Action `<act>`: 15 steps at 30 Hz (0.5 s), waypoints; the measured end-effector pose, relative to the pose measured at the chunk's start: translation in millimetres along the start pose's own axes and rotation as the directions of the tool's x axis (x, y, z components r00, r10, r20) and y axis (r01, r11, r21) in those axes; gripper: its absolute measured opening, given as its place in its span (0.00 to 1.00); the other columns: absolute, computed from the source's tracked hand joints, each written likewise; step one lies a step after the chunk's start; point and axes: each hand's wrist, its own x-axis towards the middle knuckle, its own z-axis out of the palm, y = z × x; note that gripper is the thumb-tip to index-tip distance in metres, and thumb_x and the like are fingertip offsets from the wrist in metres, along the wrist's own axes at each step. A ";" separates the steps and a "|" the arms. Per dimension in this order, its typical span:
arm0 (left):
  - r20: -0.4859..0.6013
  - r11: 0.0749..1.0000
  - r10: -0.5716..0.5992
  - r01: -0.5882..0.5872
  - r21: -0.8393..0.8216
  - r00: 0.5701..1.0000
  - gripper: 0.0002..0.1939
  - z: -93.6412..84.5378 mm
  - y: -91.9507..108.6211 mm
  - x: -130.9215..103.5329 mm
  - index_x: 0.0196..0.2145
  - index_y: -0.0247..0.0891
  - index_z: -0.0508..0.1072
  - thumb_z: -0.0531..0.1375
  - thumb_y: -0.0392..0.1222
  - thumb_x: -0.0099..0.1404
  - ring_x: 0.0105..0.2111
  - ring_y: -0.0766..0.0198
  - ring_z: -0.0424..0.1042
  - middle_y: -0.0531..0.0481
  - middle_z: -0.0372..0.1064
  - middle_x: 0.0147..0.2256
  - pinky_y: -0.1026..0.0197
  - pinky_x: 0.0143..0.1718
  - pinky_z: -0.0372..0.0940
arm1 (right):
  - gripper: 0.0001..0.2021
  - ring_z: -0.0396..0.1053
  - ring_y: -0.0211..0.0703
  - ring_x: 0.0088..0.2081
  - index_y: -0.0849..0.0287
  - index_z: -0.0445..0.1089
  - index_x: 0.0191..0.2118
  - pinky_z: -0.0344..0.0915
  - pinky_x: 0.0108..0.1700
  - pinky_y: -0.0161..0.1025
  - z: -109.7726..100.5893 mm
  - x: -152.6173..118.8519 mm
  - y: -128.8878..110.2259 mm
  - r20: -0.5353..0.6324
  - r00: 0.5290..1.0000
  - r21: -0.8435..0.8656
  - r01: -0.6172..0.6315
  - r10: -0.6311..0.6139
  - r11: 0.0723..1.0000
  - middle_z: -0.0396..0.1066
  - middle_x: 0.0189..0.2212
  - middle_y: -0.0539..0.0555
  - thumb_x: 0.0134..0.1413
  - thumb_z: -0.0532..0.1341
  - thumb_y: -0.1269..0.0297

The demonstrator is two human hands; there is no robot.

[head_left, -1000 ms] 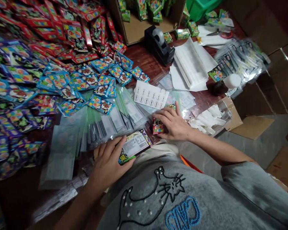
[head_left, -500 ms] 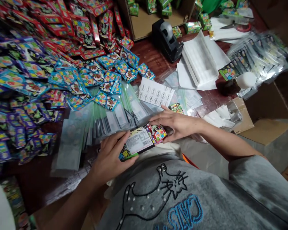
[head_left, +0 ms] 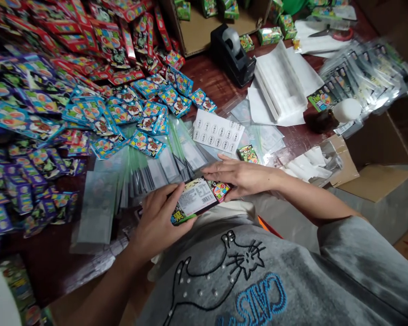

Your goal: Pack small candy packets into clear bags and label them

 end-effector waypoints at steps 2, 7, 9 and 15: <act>0.006 1.000 0.001 -0.001 -0.017 1.000 0.46 -1.4 0.8 2.3 0.77 0.49 0.55 0.68 0.47 0.67 0.60 0.43 0.73 0.39 0.71 0.61 0.44 0.64 0.67 | 0.34 0.63 0.56 0.75 0.62 0.64 0.73 0.47 0.80 0.64 -6.5 -2.7 4.0 -0.028 0.999 0.010 0.023 -0.022 1.000 0.66 0.72 0.69 0.69 0.69 0.53; -0.047 0.994 -0.113 0.113 0.008 0.992 0.45 -3.0 8.2 7.5 0.76 0.48 0.58 0.70 0.50 0.67 0.60 0.42 0.73 0.39 0.70 0.61 0.43 0.65 0.67 | 0.37 0.68 0.61 0.69 0.65 0.64 0.72 0.44 0.78 0.73 -14.9 -6.7 5.7 -0.245 0.969 -0.109 -0.040 0.012 0.993 0.69 0.66 0.71 0.68 0.69 0.48; -0.087 0.988 -0.143 0.147 0.043 0.986 0.45 -1.3 11.4 8.3 0.75 0.47 0.59 0.70 0.51 0.66 0.59 0.42 0.74 0.38 0.71 0.60 0.42 0.64 0.67 | 0.38 0.68 0.61 0.68 0.66 0.64 0.72 0.45 0.78 0.73 -9.8 -7.1 1.7 -0.270 0.963 -0.134 -0.046 0.008 0.990 0.70 0.66 0.71 0.68 0.69 0.46; -0.145 0.980 -0.124 0.144 0.140 0.982 0.45 7.0 18.3 10.4 0.75 0.44 0.59 0.71 0.49 0.66 0.58 0.40 0.74 0.36 0.73 0.59 0.41 0.61 0.67 | 0.47 0.47 0.61 0.81 0.58 0.42 0.82 0.45 0.80 0.65 20.4 -10.5 -12.6 -0.204 0.976 -0.073 -0.095 0.078 0.993 0.51 0.79 0.71 0.71 0.66 0.46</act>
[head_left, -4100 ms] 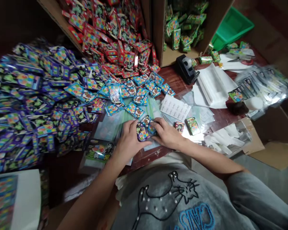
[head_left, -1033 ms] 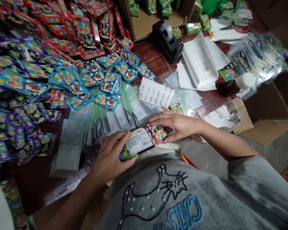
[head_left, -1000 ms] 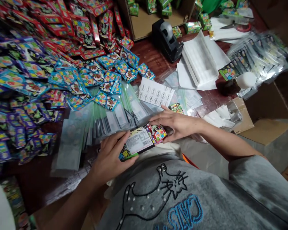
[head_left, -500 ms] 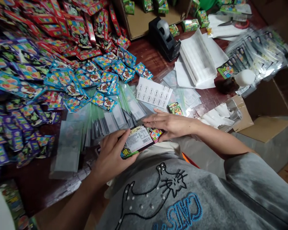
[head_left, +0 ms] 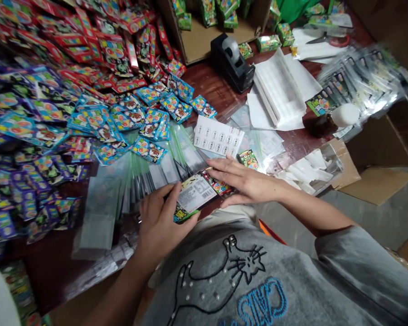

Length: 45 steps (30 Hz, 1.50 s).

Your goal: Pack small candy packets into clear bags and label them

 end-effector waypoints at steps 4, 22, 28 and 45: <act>-0.033 0.999 -0.031 0.032 0.024 0.999 0.46 6.3 11.8 2.3 0.76 0.40 0.58 0.71 0.49 0.66 0.59 0.39 0.74 0.32 0.71 0.60 0.42 0.60 0.67 | 0.53 0.32 0.60 0.83 0.57 0.25 0.83 0.46 0.80 0.65 27.5 -1.0 -10.3 -0.154 0.979 0.021 -0.134 0.136 0.991 0.36 0.82 0.72 0.73 0.62 0.45; 0.251 0.876 -0.341 0.404 -0.265 0.906 0.52 0.9 -3.0 10.8 0.73 0.45 0.63 0.74 0.60 0.57 0.54 0.38 0.79 0.37 0.76 0.59 0.43 0.51 0.76 | 0.52 0.33 0.74 0.82 0.55 0.45 0.82 0.28 0.75 0.83 -50.6 -36.2 16.4 0.033 0.935 -0.173 -0.342 0.353 0.924 0.41 0.82 0.68 0.62 0.72 0.49; 0.435 0.639 -0.367 0.563 -0.525 0.822 0.24 -5.6 -17.8 33.5 0.45 0.43 0.80 0.64 0.67 0.67 0.32 0.54 0.79 0.50 0.82 0.34 0.59 0.32 0.74 | 0.43 0.63 0.69 0.69 0.60 0.63 0.73 0.37 0.75 0.81 -75.7 -51.4 40.7 0.171 0.926 -0.279 -0.282 0.336 0.918 0.71 0.64 0.68 0.56 0.75 0.54; 0.421 0.120 -0.442 0.517 -0.848 0.792 0.28 10.3 22.1 63.6 0.47 0.39 0.79 0.73 0.64 0.61 0.37 0.56 0.81 0.46 0.83 0.41 0.57 0.40 0.76 | 0.36 0.71 0.56 0.67 0.54 0.66 0.72 0.69 0.70 0.49 -109.4 90.6 -4.7 0.407 0.908 0.066 0.078 -0.098 0.995 0.63 0.71 0.60 0.59 0.72 0.69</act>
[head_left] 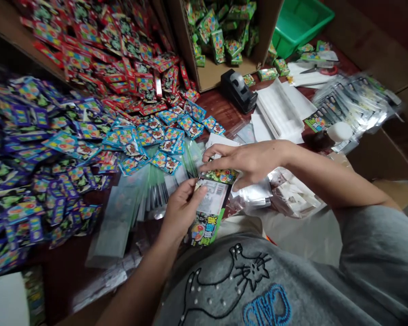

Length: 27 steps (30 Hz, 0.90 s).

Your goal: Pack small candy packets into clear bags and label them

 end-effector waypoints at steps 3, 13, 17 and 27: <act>-0.083 0.991 0.040 -0.049 -0.121 0.996 0.24 5.1 -1.0 -0.9 0.47 0.41 0.78 0.72 0.61 0.64 0.37 0.58 0.82 0.48 0.83 0.41 0.58 0.40 0.77 | 0.28 0.56 0.51 0.78 0.54 0.67 0.72 0.59 0.77 0.46 2.2 10.7 5.6 -0.056 0.997 0.113 0.059 -0.053 0.992 0.60 0.77 0.56 0.70 0.65 0.62; -0.209 0.958 0.278 -0.256 0.126 0.938 0.30 -28.9 -27.9 -23.1 0.62 0.43 0.66 0.70 0.54 0.69 0.45 0.57 0.84 0.41 0.80 0.52 0.57 0.43 0.79 | 0.16 0.66 0.50 0.73 0.58 0.73 0.61 0.66 0.73 0.56 91.8 45.9 9.4 -0.439 0.895 0.199 0.016 0.075 0.980 0.66 0.71 0.66 0.78 0.59 0.57; -0.262 0.947 0.317 -0.289 0.142 0.911 0.30 -39.3 -33.1 -26.2 0.62 0.44 0.63 0.69 0.52 0.70 0.43 0.59 0.84 0.42 0.80 0.52 0.58 0.42 0.79 | 0.22 0.68 0.54 0.70 0.54 0.69 0.65 0.71 0.69 0.56 115.7 47.7 0.5 -0.553 0.798 0.320 -0.062 0.239 0.945 0.64 0.71 0.66 0.73 0.65 0.52; -0.203 0.960 0.245 -0.207 0.191 0.948 0.16 -65.9 -24.4 -18.2 0.47 0.42 0.77 0.68 0.55 0.70 0.35 0.63 0.79 0.50 0.80 0.39 0.63 0.36 0.73 | 0.19 0.78 0.43 0.44 0.56 0.75 0.59 0.79 0.48 0.44 153.3 49.5 -18.5 -0.546 0.647 0.638 -0.091 0.533 0.764 0.80 0.46 0.56 0.73 0.63 0.50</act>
